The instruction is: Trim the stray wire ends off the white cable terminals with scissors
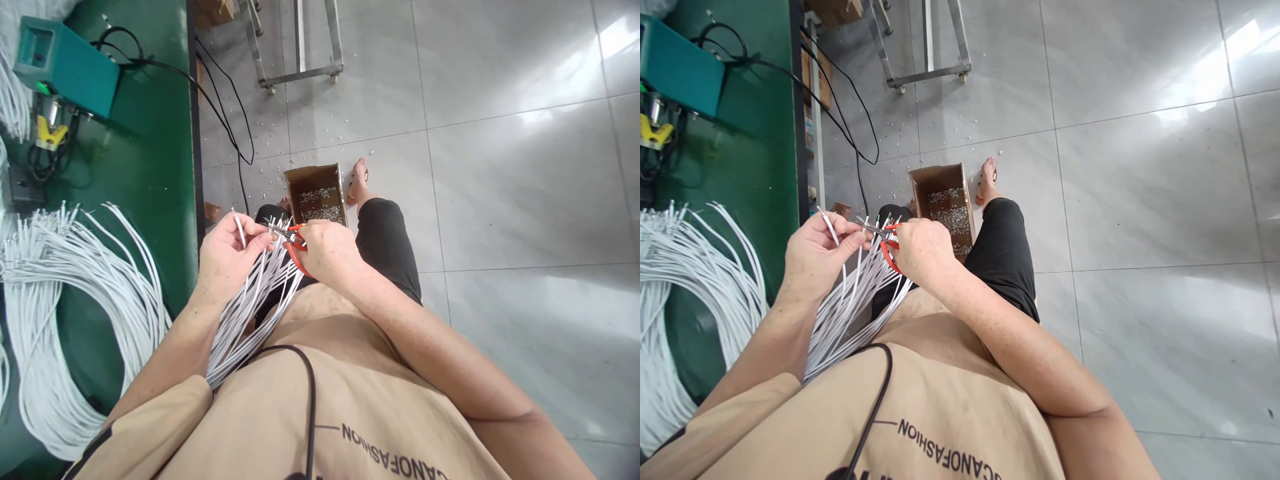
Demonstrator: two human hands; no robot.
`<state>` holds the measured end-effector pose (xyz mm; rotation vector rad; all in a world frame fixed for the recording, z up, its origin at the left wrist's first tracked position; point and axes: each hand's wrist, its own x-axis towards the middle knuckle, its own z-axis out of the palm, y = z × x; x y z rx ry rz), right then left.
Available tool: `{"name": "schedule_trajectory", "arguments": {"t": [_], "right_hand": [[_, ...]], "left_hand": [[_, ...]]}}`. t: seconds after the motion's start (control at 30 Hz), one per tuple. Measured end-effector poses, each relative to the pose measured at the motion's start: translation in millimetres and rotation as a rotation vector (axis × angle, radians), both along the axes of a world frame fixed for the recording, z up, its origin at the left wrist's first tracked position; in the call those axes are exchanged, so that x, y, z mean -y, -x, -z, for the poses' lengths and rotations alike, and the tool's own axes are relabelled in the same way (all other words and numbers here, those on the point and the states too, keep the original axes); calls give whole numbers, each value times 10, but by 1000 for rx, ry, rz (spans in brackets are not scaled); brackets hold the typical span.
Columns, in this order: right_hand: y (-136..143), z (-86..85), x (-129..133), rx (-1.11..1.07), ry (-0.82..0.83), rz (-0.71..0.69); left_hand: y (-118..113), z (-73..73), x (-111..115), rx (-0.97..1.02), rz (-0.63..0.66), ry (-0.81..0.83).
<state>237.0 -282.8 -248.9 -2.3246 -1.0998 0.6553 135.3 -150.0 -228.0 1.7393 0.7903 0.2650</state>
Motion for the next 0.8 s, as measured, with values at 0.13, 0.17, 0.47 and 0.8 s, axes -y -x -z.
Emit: {"name": "schedule_trajectory", "arguments": {"t": [0.13, 0.17, 0.47, 0.8], "right_hand": [[-48, 100, -2, -220, -163, 129], [-66, 111, -8, -337, -251, 186], [-131, -43, -57, -1087, -685, 175], [-107, -7, -31, -1012, -696, 199]], "left_hand": [[0, 22, -11, 21, 7, 100], [-2, 23, -11, 29, 11, 130], [-23, -15, 50, 16, 86, 364], [-21, -1, 40, 38, 100, 403]]}}
